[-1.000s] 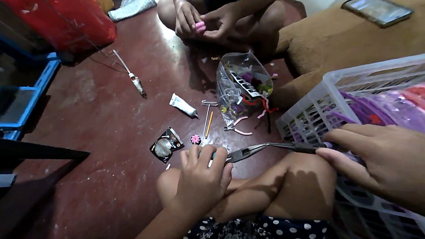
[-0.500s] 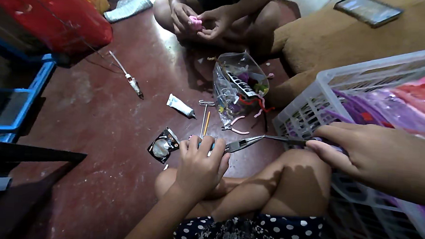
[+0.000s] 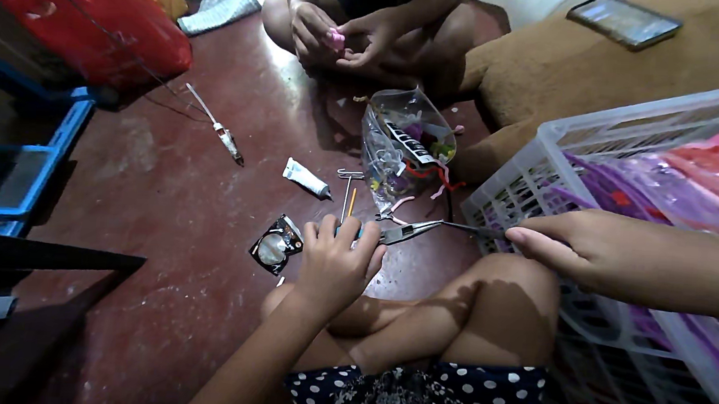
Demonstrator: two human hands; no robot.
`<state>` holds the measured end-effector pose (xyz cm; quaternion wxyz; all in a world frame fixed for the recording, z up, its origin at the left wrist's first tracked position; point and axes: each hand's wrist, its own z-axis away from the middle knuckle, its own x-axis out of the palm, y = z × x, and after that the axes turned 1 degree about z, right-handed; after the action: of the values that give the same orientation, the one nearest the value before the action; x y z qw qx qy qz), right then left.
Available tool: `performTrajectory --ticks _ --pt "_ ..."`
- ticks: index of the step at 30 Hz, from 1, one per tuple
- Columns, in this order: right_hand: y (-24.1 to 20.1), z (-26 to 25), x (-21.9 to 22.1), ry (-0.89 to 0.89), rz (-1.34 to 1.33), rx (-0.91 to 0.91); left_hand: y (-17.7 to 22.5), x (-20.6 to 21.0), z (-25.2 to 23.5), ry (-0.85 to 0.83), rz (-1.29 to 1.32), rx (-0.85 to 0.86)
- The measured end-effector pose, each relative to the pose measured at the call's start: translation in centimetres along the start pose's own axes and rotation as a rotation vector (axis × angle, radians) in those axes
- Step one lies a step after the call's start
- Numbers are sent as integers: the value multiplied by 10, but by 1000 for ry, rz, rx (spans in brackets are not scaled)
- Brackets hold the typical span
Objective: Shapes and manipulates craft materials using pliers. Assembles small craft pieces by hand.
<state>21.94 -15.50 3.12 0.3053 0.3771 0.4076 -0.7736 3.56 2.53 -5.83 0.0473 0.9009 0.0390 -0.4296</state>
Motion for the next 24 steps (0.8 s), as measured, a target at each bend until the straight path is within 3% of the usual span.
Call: performTrajectory --ticks 5,10,15,19,24 --pt "2 -1 2 28 -25 -12 -3 1 0 5 -4 12" --pt "-3 -3 -3 -98 -172 60 -6 -2 -4 40 -47 41" --pt "-1 -5 0 -53 -192 30 -8 -4 -5 53 -47 36" --pt "-7 -1 0 34 -95 21 -4 -3 -3 36 11 -11" --pt "0 4 12 399 153 -174 8 -6 -1 -21 218 -147"
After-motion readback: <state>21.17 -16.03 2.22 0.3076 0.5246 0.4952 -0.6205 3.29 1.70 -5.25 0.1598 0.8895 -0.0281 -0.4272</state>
